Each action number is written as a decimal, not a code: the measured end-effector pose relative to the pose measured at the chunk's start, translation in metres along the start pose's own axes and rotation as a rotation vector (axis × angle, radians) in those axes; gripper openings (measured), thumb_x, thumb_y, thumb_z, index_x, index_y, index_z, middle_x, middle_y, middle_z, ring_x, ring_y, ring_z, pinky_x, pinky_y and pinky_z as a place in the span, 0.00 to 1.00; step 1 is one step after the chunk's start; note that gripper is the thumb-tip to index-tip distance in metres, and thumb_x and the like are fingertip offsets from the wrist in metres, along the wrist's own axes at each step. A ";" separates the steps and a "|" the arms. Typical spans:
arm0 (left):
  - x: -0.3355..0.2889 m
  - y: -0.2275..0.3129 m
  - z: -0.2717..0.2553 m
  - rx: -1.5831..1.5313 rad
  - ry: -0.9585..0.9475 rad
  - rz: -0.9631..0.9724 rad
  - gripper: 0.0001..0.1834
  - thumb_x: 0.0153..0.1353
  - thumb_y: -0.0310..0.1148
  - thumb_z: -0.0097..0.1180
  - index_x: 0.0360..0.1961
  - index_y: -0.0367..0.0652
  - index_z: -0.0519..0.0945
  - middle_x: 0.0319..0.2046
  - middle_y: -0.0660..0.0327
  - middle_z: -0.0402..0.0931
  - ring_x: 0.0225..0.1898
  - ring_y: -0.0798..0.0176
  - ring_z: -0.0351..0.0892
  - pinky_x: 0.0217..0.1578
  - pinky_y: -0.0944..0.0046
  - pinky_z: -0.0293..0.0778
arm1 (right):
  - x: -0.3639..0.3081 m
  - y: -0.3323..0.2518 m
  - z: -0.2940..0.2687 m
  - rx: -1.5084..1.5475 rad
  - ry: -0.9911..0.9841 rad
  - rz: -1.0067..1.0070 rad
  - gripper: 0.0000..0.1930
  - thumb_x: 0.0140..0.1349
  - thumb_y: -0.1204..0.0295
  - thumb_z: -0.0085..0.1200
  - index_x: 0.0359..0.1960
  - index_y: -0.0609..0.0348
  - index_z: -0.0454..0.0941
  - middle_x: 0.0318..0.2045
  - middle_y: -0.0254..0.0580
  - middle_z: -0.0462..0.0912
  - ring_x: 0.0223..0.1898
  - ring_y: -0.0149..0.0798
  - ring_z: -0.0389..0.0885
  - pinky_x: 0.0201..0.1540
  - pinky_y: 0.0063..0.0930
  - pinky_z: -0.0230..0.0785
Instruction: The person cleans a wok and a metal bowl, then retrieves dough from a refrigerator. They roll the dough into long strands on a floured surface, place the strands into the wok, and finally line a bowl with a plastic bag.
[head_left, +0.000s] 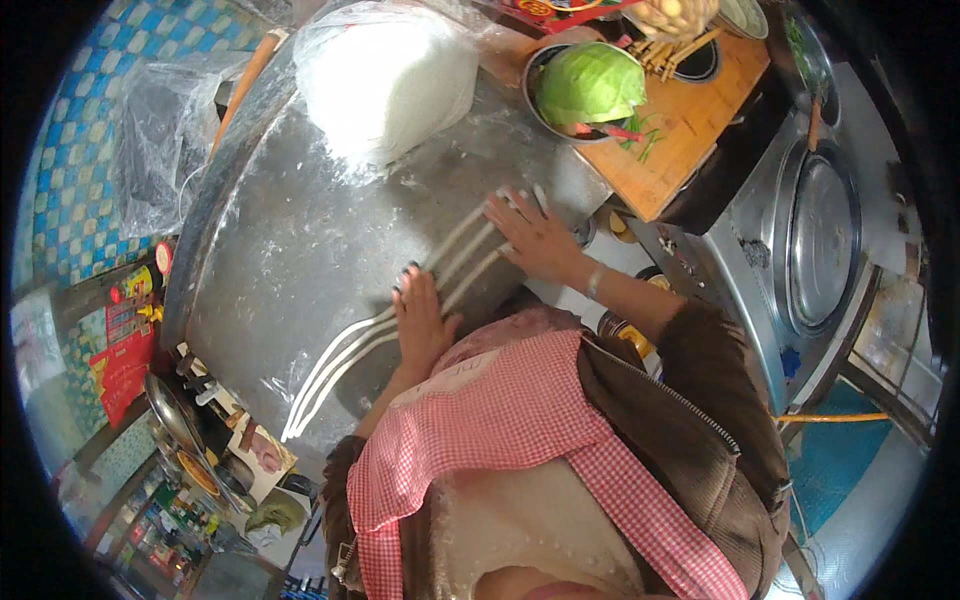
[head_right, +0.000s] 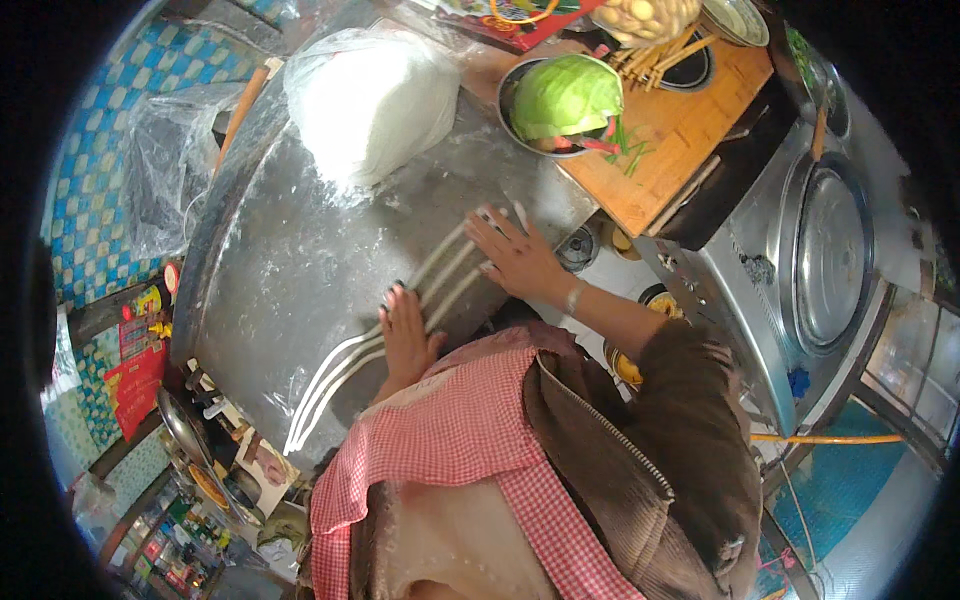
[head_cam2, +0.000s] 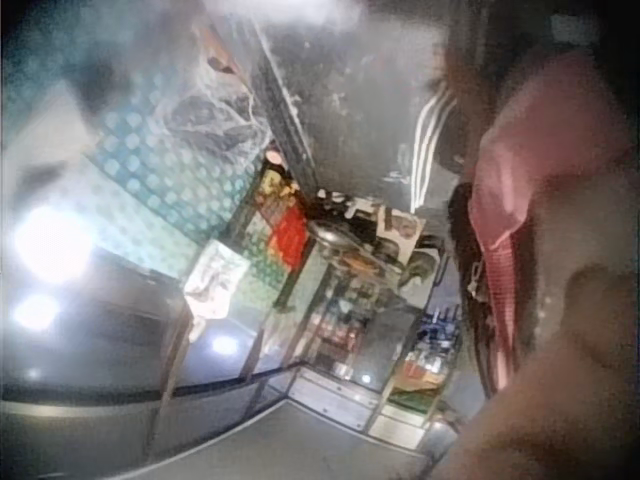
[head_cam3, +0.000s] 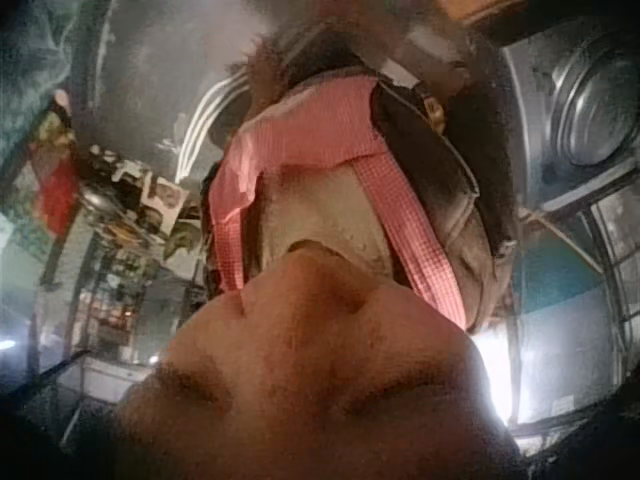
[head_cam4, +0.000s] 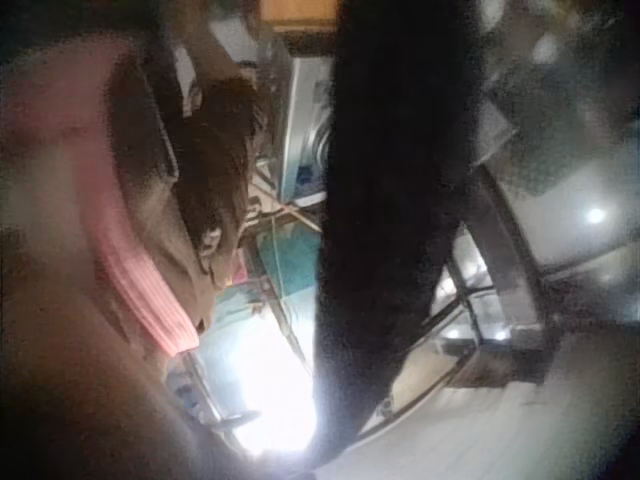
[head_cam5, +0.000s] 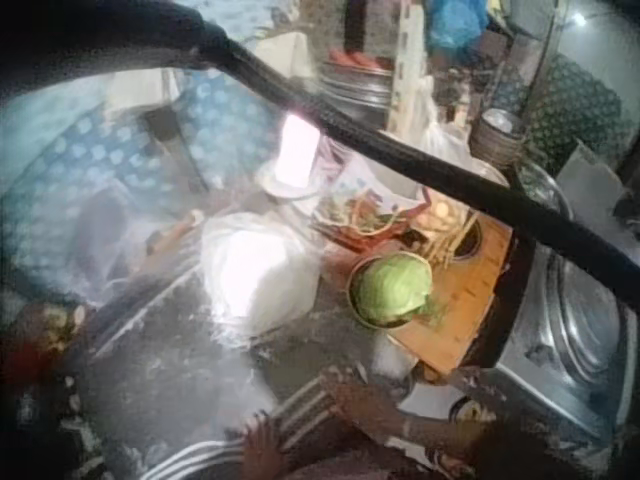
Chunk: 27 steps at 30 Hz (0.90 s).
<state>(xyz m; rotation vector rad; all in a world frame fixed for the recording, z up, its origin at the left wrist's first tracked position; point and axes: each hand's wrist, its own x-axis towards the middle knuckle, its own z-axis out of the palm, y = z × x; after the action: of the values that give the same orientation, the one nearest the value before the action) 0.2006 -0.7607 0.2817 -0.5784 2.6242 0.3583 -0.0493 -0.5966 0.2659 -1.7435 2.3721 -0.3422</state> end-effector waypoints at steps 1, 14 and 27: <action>0.003 -0.003 -0.004 -0.006 0.043 -0.005 0.52 0.65 0.53 0.59 0.78 0.32 0.50 0.79 0.40 0.43 0.81 0.41 0.41 0.75 0.36 0.43 | -0.010 -0.003 -0.001 -0.015 -0.028 -0.012 0.37 0.69 0.53 0.54 0.77 0.50 0.59 0.79 0.42 0.55 0.79 0.46 0.52 0.77 0.63 0.41; 0.039 -0.112 -0.009 0.020 0.515 -0.173 0.50 0.67 0.49 0.54 0.79 0.33 0.46 0.81 0.43 0.38 0.82 0.41 0.33 0.75 0.30 0.31 | 0.138 -0.118 0.032 0.152 0.171 -0.237 0.38 0.67 0.52 0.56 0.76 0.53 0.60 0.79 0.40 0.56 0.80 0.44 0.51 0.77 0.59 0.45; 0.028 -0.123 0.004 0.000 0.597 -0.035 0.48 0.71 0.54 0.49 0.79 0.32 0.46 0.81 0.44 0.39 0.81 0.38 0.37 0.74 0.29 0.36 | 0.126 -0.120 0.070 0.118 0.207 -0.092 0.40 0.69 0.48 0.53 0.78 0.52 0.57 0.80 0.40 0.51 0.81 0.45 0.44 0.80 0.58 0.38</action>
<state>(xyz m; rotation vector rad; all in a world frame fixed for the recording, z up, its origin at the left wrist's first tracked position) 0.2343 -0.8775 0.2461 -0.8343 3.1719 0.1923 0.0424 -0.7569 0.2328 -1.8465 2.3549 -0.6935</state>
